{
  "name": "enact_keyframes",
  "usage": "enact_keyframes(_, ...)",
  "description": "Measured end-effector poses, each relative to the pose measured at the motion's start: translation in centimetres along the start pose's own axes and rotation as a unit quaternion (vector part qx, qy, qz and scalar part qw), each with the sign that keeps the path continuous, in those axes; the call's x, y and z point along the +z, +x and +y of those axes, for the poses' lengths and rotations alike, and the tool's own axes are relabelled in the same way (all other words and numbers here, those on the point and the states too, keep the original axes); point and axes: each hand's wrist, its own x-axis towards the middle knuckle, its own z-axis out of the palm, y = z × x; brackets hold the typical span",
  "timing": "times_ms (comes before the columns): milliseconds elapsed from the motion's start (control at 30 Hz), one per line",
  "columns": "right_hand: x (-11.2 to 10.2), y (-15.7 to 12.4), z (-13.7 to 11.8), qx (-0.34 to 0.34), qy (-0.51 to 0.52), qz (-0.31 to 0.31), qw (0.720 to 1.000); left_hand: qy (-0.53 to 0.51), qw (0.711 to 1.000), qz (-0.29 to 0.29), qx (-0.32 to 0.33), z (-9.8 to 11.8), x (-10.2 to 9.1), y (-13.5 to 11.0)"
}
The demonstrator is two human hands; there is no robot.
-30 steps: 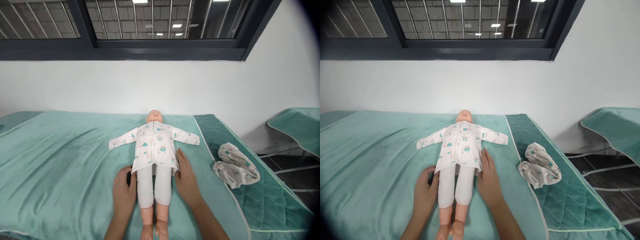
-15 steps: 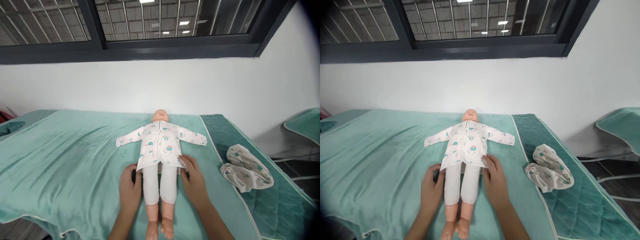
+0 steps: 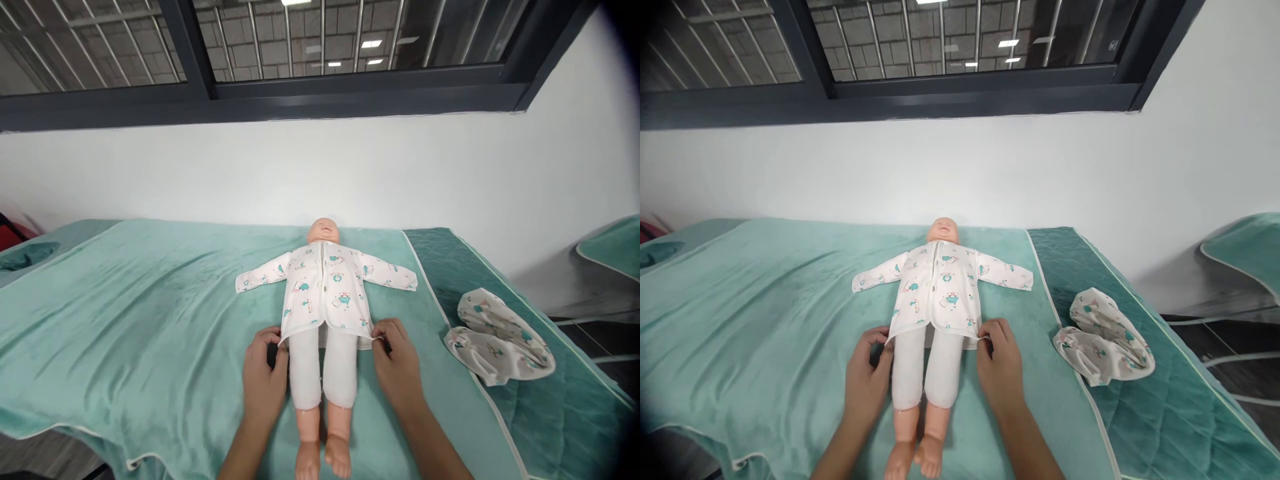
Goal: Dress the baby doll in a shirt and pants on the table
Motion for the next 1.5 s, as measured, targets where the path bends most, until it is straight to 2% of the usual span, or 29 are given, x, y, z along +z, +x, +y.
enact_keyframes(233,-0.3,0.1,0.1,0.007,0.054,-0.018,0.998,-0.014,0.999,-0.035,0.033,0.5,-0.5,0.1)
enact_keyframes(300,-0.4,0.1,0.3,0.012,0.122,-0.044,0.991,-0.036,0.999,-0.034,0.022,0.7,-0.6,0.4)
enact_keyframes(367,-0.5,0.3,0.6,0.038,0.232,-0.073,0.969,-0.055,0.998,-0.019,0.003,0.8,-0.5,1.0)
enact_keyframes(433,-0.6,0.8,0.9,0.103,0.370,-0.064,0.921,-0.070,0.997,-0.014,-0.010,0.4,-0.2,2.2)
enact_keyframes(533,-0.9,2.0,1.5,0.227,0.536,-0.016,0.813,-0.049,0.999,-0.023,-0.006,-0.9,0.1,5.0)
enact_keyframes(633,-1.5,3.9,2.3,0.300,0.600,-0.035,0.741,0.086,0.996,0.025,0.027,-2.8,0.0,8.5)
enact_keyframes(700,-1.8,5.4,2.9,0.340,0.631,-0.047,0.696,0.192,0.979,0.063,0.023,-4.1,-0.4,10.8)
enact_keyframes(767,-1.8,7.0,3.5,0.368,0.656,-0.040,0.657,0.269,0.961,0.060,-0.011,-5.0,-0.9,12.8)
enact_keyframes(800,-1.6,7.9,3.8,0.371,0.662,-0.033,0.650,0.295,0.954,0.044,-0.024,-5.4,-1.3,13.7)
enact_keyframes(900,-1.0,10.3,4.6,0.349,0.679,-0.022,0.646,0.333,0.942,-0.017,-0.023,-6.3,-2.2,15.6)
enact_keyframes(967,-0.6,11.3,5.1,0.326,0.686,-0.024,0.650,0.341,0.939,-0.037,-0.010,-6.7,-2.7,16.4)
enact_keyframes(1133,-0.4,11.6,5.8,0.288,0.698,-0.023,0.655,0.343,0.938,0.034,-0.027,-7.2,-3.2,17.0)
enact_keyframes(1200,-0.6,11.3,5.9,0.284,0.699,-0.014,0.657,0.355,0.933,0.043,-0.033,-7.2,-3.1,17.0)
enact_keyframes(1367,-0.3,11.1,5.6,0.300,0.682,-0.056,0.665,0.375,0.926,0.037,-0.017,-6.2,-2.7,15.7)
enact_keyframes(1433,0.1,11.1,5.3,0.314,0.661,-0.088,0.676,0.345,0.936,0.063,0.007,-5.6,-2.1,14.4)
enact_keyframes(1500,0.8,11.1,4.8,0.320,0.633,-0.119,0.695,0.274,0.958,0.071,0.036,-4.7,-1.2,12.7)
